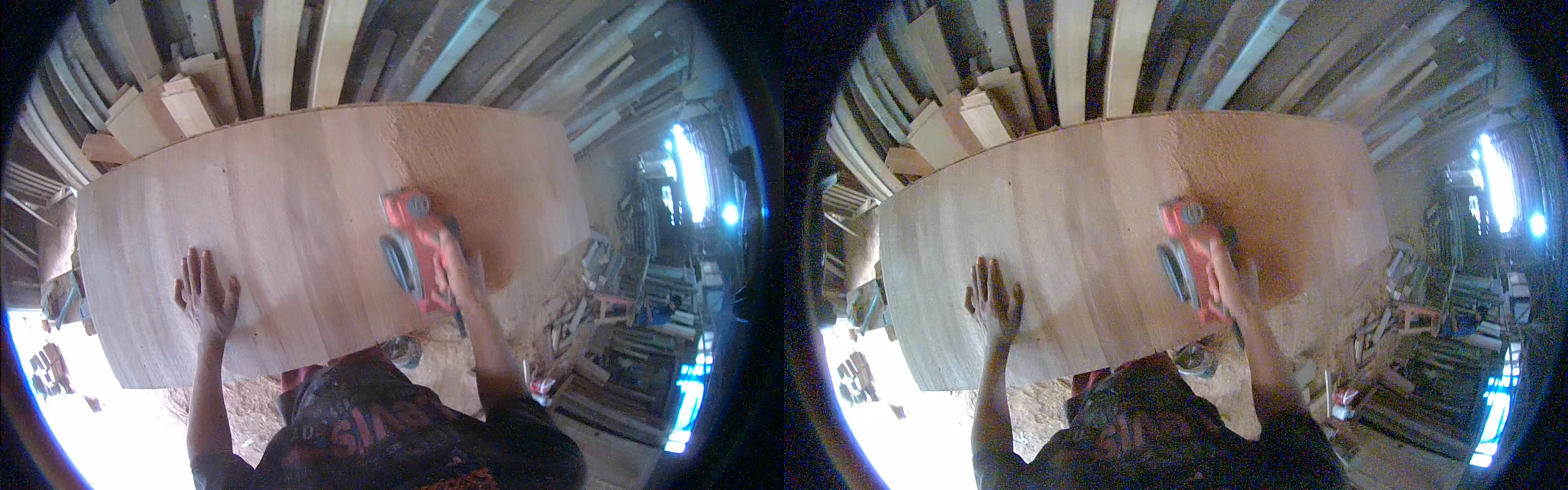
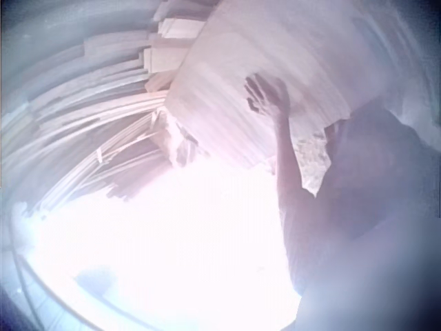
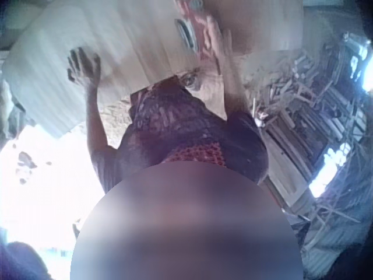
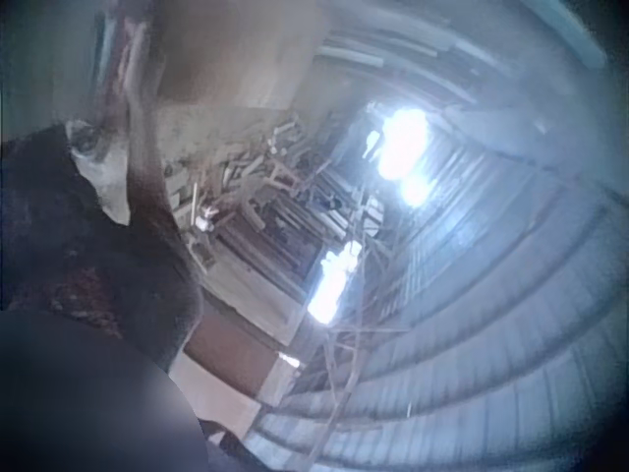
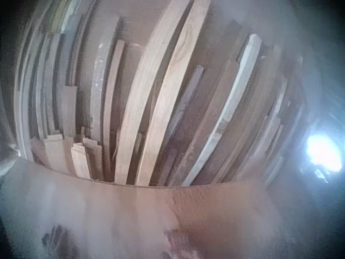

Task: The person uses a handheld electric sander to smooth the surface of a large wooden plank. They move the sander back and forth across the plank, generating sawdust, and briefly reposition the plank during the process.

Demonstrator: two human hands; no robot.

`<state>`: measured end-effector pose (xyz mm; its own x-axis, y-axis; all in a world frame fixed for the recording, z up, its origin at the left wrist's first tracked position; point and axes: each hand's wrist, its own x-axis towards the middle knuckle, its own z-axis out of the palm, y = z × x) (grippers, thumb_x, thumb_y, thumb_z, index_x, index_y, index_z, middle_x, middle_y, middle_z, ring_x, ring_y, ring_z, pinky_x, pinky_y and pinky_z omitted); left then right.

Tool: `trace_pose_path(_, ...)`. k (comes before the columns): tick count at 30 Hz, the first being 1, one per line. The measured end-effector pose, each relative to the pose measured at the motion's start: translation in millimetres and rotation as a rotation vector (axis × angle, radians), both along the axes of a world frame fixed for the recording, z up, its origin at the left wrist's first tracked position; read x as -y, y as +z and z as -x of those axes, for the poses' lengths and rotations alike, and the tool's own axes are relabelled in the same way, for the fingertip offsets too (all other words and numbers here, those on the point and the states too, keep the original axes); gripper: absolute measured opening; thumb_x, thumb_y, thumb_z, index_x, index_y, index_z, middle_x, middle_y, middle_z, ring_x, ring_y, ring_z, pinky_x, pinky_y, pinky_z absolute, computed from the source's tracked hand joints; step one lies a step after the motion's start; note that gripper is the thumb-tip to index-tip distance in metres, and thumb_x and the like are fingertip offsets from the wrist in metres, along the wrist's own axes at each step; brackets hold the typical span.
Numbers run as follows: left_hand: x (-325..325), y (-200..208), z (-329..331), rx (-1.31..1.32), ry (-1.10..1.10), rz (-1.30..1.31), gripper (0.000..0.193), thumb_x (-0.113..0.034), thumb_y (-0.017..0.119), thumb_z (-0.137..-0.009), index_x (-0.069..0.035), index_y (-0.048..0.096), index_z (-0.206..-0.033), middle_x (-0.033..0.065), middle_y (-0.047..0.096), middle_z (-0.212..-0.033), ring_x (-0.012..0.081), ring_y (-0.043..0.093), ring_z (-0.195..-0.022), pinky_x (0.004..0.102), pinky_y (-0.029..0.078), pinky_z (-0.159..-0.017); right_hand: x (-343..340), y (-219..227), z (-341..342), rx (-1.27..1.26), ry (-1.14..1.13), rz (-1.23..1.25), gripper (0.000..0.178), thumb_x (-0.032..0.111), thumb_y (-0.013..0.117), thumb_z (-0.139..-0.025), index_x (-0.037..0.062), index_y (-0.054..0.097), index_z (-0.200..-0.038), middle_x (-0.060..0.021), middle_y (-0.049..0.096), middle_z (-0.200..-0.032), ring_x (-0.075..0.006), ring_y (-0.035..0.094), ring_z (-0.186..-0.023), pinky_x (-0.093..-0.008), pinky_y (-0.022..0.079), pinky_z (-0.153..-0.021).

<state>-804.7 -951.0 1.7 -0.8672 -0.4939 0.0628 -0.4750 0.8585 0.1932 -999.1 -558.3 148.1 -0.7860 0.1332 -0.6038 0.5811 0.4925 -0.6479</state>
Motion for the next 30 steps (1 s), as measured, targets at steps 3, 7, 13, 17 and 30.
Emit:
trace_pose_path(3, 1, 6, 0, -0.002, 0.016, -0.032, 0.072, -0.052, 0.06, -0.097, -0.015, 0.044, -0.158, 0.015, 0.036, -0.166, 0.0318, 0.029, -0.155, 0.0516, 0.013, -0.125, 60, -4, 106, -0.229, 0.226, 0.098, 0.066, 0.074, 0.047, -0.097, 0.0135, 0.072, -0.093, 0.0072, 0.045, -0.059, -0.0075, 0.042, -0.047, -0.0286, 0.034, -0.044)
trace_pose_path(7, 3, 5, -2, -0.041, -0.006, -0.02, 0.073, -0.05, 0.064, -0.095, -0.016, 0.045, -0.157, 0.0135, 0.038, -0.166, 0.0302, 0.031, -0.155, 0.051, 0.016, -0.124, 136, -18, 246, -0.322, 0.212, 0.305, 0.059, 0.069, 0.053, -0.098, 0.0128, 0.068, -0.089, 0.0042, 0.049, -0.06, -0.0102, 0.041, -0.044, -0.0302, 0.035, -0.042)
trace_pose_path(13, 9, -13, -5, -0.054, -0.04, 0.059, 0.07, -0.047, 0.065, -0.097, -0.018, 0.046, -0.157, 0.0094, 0.039, -0.166, 0.0284, 0.032, -0.155, 0.0495, 0.018, -0.124, 84, -32, 203, -0.233, 0.299, 0.382, 0.06, 0.062, 0.053, -0.1, 0.0084, 0.073, -0.118, 0.0047, 0.044, -0.065, -0.0084, 0.04, -0.05, -0.0295, 0.036, -0.045)
trace_pose_path(17, 11, -21, -5, -0.066, -0.05, 0.135, 0.066, -0.047, 0.063, -0.099, -0.019, 0.046, -0.157, 0.0093, 0.038, -0.166, 0.0285, 0.033, -0.155, 0.0501, 0.018, -0.123, -13, -10, 57, -0.14, 0.334, 0.278, 0.062, 0.064, 0.052, -0.1, 0.0103, 0.073, -0.123, 0.0057, 0.042, -0.064, -0.0069, 0.038, -0.05, -0.0287, 0.036, -0.044)
trace_pose_path(30, 3, -15, -2, -0.068, -0.004, 0.103, 0.069, -0.049, 0.058, -0.1, -0.015, 0.043, -0.158, 0.0108, 0.038, -0.166, 0.0316, 0.032, -0.155, 0.0515, 0.017, -0.124, -83, 8, -79, -0.077, 0.006, 0.074, 0.052, 0.055, 0.053, -0.104, 0.0123, 0.06, -0.074, 0.0041, 0.052, -0.06, -0.0077, 0.047, -0.046, -0.0258, 0.039, -0.041)
